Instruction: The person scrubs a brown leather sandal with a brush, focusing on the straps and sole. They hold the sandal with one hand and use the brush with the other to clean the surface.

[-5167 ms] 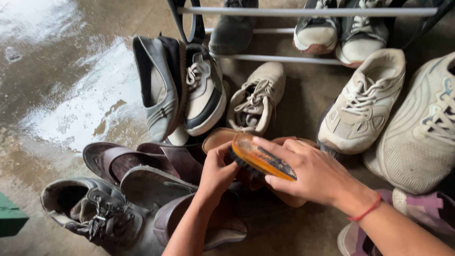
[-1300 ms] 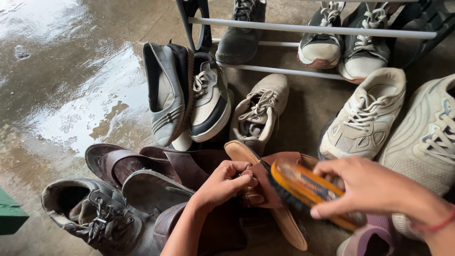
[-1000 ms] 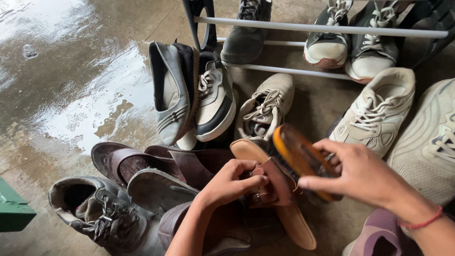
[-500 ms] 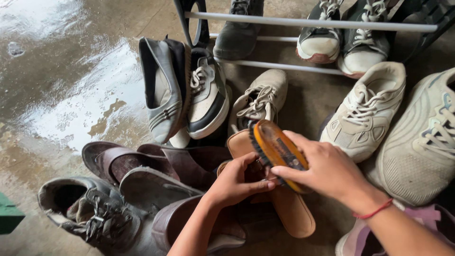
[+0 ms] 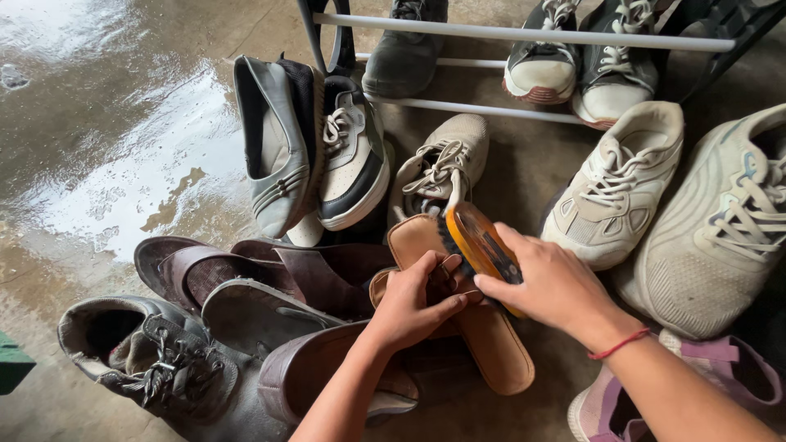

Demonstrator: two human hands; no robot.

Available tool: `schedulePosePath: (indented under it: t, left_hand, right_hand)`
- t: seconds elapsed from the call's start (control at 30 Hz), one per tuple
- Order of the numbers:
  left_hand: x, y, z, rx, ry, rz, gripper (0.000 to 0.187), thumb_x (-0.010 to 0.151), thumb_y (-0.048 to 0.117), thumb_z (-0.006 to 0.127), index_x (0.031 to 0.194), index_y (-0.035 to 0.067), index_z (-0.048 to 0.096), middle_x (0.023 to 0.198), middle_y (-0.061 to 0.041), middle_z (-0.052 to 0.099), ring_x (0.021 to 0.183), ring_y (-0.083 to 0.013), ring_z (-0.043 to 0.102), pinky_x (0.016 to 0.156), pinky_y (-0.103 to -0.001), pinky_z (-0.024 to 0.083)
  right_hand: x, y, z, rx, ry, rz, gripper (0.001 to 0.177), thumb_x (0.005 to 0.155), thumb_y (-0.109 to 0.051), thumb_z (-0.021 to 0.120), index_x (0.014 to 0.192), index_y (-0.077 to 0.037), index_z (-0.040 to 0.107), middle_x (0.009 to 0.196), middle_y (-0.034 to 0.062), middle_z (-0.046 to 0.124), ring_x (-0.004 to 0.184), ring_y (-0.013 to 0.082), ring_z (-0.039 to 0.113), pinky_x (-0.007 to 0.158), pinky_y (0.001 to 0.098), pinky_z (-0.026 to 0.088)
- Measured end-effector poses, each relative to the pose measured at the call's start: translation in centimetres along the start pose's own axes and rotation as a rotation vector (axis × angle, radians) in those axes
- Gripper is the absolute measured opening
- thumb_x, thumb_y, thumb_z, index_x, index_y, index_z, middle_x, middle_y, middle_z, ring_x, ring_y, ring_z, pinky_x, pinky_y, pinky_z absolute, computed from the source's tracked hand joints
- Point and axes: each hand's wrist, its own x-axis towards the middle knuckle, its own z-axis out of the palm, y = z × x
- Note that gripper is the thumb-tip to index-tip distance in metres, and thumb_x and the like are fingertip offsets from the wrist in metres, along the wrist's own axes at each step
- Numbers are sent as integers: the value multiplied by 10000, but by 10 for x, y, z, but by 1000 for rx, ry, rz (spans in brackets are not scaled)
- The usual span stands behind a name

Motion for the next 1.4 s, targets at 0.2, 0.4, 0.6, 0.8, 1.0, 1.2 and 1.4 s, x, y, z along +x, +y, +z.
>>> schedulePosePath:
  t: [0.2,0.4,0.6,0.8,1.0,1.2,1.4]
  left_hand:
    - [-3,4,0,6,12,-36,456,813,207,808,1188,27,623,986,-103,754,908,-181,736,829,-295,554]
    - [0,-7,1,-125,-29,-53,433,827,162,799,1192,19,612,1040,-77,731,963,-116,679,869,-283,549]
    - [4,-10,3,-174,-14,-45,330,930,165,732,1194,-10,638,1045,-62,734,967,-89,654,868,-265,540]
    - [7,-3,6,-57,57,-210,277,992,209,645,1174,4,682,899,-39,751,816,-74,669,752,-252,546]
    - [7,-12,5,-246,6,-161,253,996,208,644,1136,-1,671,922,-47,747,834,-48,657,750,-251,548]
    - [11,3,-3,52,50,-295,249,952,223,689,1049,-6,707,781,-46,735,708,-100,687,649,-280,548]
    - [9,31,-18,-339,192,-479,261,962,194,645,1035,-49,703,810,-70,734,696,-157,690,618,-302,549]
  right_hand:
    - [-11,24,-16,19,-376,173,848,641,-498,858,1382,-189,586,1080,136,781,1000,266,781,901,376,591]
    - [0,8,-15,24,-310,258,746,643,-520,859,1267,-156,671,1032,155,764,973,308,777,885,400,587]
    - [3,23,-4,136,-250,155,715,616,-445,836,1236,-130,666,905,126,776,842,272,749,781,383,570]
    - [-2,46,-19,5,-552,253,682,586,-378,906,1177,-121,685,921,109,788,855,225,756,802,356,580]
    - [9,26,6,199,-222,48,739,727,-532,801,1249,-47,606,1000,174,770,942,289,758,840,382,568]
    - [2,23,-12,-2,-361,127,813,732,-559,772,1381,-136,528,1081,192,746,1018,324,749,908,404,568]
    - [-7,19,-50,-43,-39,100,777,706,-556,825,1318,-131,606,1120,127,754,1015,261,753,892,381,575]
